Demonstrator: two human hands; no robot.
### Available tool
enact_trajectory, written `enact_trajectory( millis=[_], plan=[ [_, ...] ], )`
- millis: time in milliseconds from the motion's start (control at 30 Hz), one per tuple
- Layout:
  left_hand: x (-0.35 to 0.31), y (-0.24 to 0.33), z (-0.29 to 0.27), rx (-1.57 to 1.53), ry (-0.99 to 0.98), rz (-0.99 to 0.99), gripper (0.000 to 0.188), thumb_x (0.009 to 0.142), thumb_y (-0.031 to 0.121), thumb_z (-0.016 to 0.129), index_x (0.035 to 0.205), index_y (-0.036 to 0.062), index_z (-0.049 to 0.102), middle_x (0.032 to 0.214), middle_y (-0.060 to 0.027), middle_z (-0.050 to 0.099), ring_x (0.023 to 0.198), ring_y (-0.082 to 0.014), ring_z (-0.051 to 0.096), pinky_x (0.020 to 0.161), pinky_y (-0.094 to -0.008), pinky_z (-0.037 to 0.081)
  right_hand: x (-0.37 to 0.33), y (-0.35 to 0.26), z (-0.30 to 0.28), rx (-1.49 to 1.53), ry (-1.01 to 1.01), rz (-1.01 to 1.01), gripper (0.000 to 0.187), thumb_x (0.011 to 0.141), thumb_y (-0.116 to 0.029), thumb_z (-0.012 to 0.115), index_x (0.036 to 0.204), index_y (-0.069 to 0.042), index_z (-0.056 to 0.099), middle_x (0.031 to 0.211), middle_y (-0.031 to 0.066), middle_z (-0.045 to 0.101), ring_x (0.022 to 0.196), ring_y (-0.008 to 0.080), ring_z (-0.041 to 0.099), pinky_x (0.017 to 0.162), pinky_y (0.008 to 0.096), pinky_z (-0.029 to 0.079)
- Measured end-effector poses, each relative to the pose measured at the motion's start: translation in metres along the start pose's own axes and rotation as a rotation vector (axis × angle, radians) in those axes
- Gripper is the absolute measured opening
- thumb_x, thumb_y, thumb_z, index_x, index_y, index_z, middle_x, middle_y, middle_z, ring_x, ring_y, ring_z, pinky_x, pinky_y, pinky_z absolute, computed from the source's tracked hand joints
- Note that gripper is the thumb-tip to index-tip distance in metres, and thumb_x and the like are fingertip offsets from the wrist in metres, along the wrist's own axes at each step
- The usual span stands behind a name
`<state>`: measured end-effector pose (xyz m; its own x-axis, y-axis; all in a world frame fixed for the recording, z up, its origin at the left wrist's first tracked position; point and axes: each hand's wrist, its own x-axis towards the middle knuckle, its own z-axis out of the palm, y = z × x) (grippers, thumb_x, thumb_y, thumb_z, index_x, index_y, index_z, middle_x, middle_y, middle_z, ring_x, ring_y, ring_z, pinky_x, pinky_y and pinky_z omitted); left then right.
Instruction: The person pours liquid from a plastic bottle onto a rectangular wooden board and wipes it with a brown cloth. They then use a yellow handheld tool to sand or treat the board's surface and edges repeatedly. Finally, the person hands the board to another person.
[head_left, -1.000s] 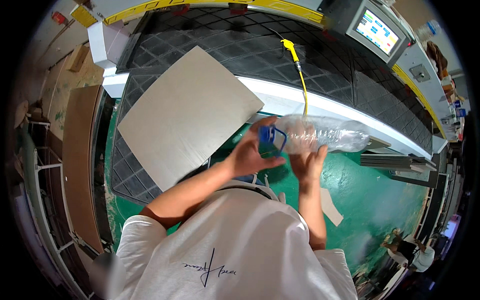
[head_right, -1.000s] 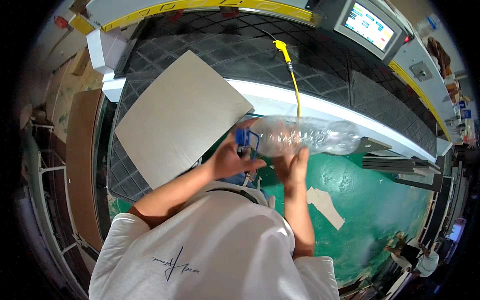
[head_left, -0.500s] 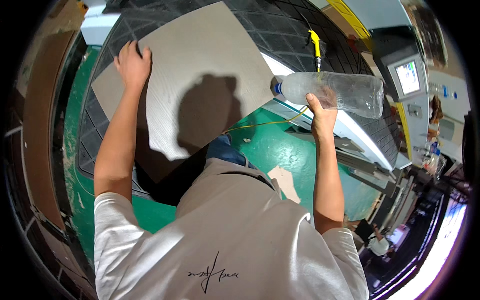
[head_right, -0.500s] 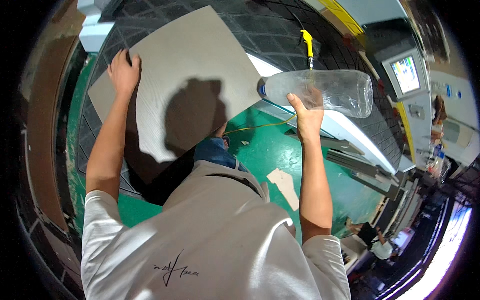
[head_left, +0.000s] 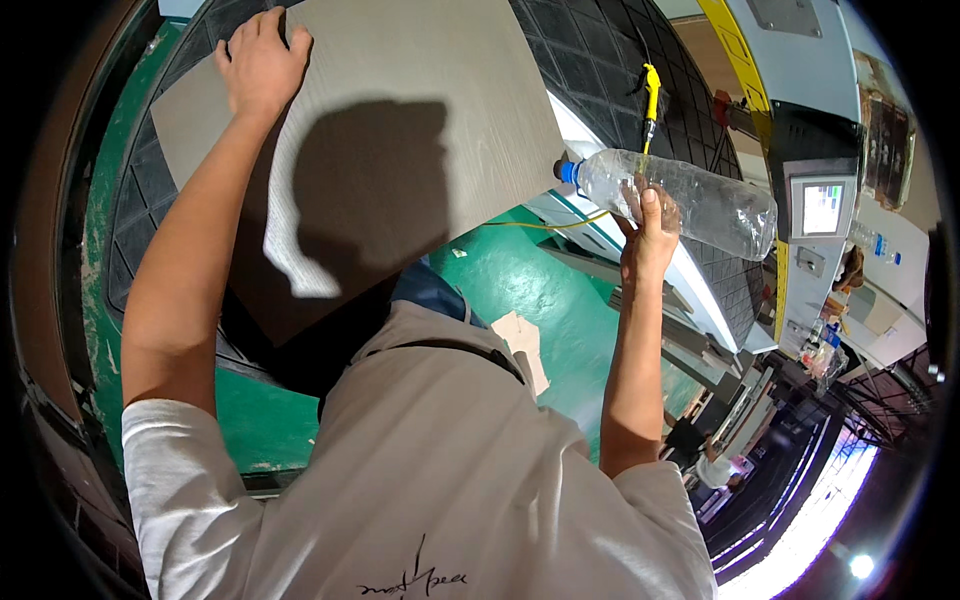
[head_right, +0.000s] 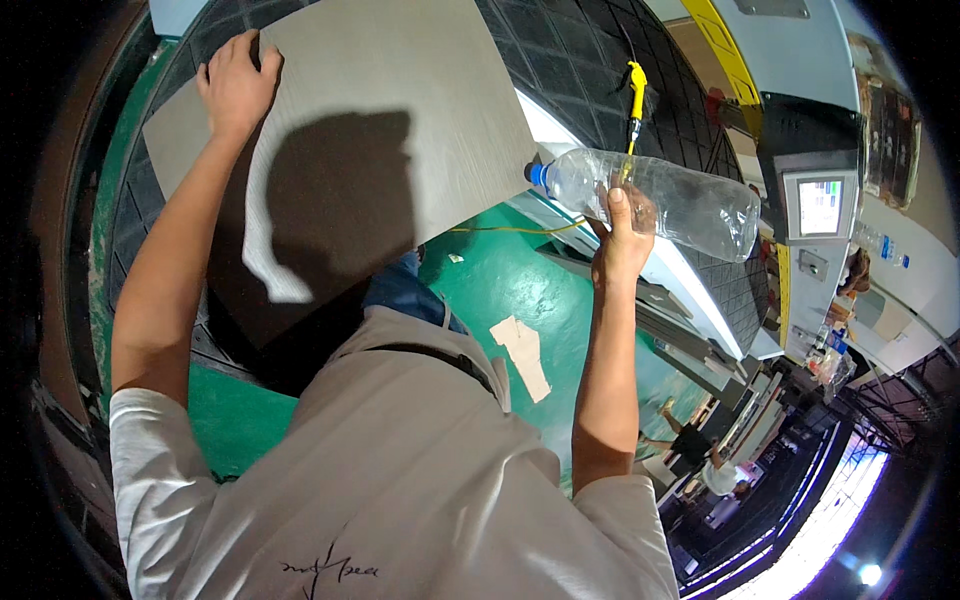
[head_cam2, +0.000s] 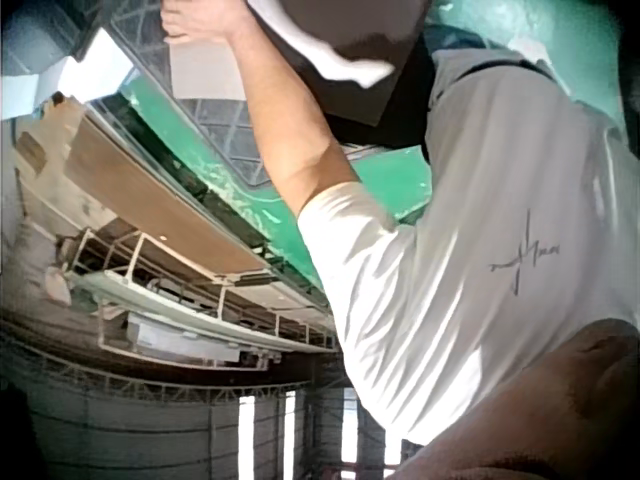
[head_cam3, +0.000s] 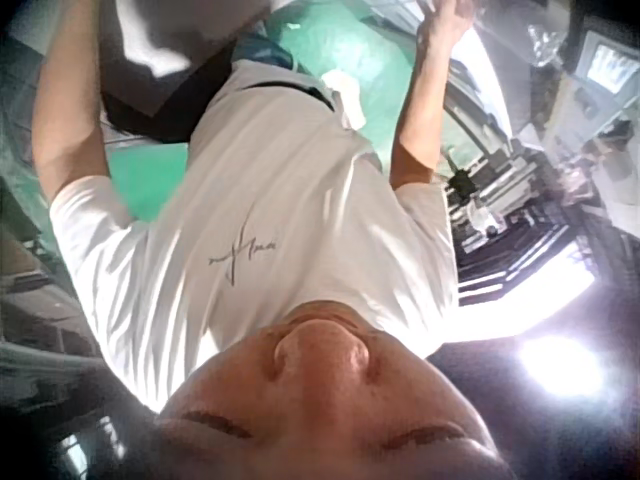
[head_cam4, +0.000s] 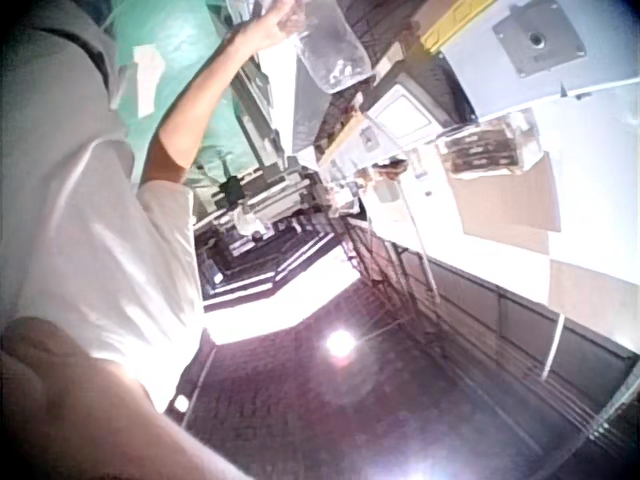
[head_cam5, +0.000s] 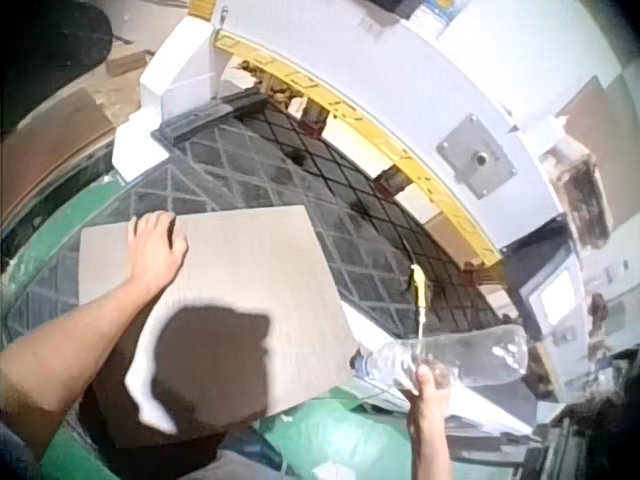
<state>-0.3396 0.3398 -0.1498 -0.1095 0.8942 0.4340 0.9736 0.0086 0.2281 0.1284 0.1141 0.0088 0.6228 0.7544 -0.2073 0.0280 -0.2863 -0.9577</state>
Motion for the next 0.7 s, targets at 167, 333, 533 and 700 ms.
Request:
enact_trajectory(
  millis=[167,333,533,700],
  plan=[
    [0.0,0.004,-0.001,0.091,-0.124,-0.01,0.06,0.1,0.049,0.044,0.148,0.0149,0.054,0.151,-0.009,0.054,0.145,-0.0265,0.044,0.125,-0.0575,0.019,-0.002,0.007,-0.006,0.076,0.067,0.041,0.051,0.096,-0.036,0.075,0.131,-0.004,0.056,0.133,0.0153,0.066,0.121,0.0345,0.066,0.087,0.0477,0.061],
    [0.001,0.005,0.001,0.072,-0.113,-0.037,0.058,0.1,0.05,0.047,0.146,0.0158,0.056,0.149,-0.0105,0.056,0.143,-0.0286,0.046,0.124,-0.0567,0.021,-0.001,0.009,-0.011,0.152,0.069,0.115,0.056,0.095,-0.04,0.075,0.133,-0.005,0.054,0.131,0.0142,0.065,0.118,0.0333,0.066,0.082,0.0467,0.063],
    [0.003,0.007,-0.001,0.106,-0.178,-0.05,0.061,0.099,0.05,0.043,0.149,0.0171,0.053,0.152,-0.0104,0.053,0.147,-0.0266,0.041,0.126,-0.056,0.018,0.01,0.023,-0.017,0.303,0.081,0.11,0.055,0.095,-0.042,0.075,0.131,-0.006,0.054,0.132,0.0146,0.064,0.118,0.0328,0.065,0.083,0.0499,0.064],
    [0.004,0.009,-0.003,0.1,-0.191,-0.049,0.061,0.099,0.05,0.043,0.149,0.0164,0.053,0.153,-0.0113,0.052,0.147,-0.0279,0.041,0.126,-0.0563,0.018,0.011,0.036,-0.013,0.383,0.061,0.156,0.056,0.094,-0.042,0.076,0.13,-0.005,0.055,0.132,0.0146,0.063,0.119,0.0345,0.065,0.081,0.0491,0.065]
  ],
)
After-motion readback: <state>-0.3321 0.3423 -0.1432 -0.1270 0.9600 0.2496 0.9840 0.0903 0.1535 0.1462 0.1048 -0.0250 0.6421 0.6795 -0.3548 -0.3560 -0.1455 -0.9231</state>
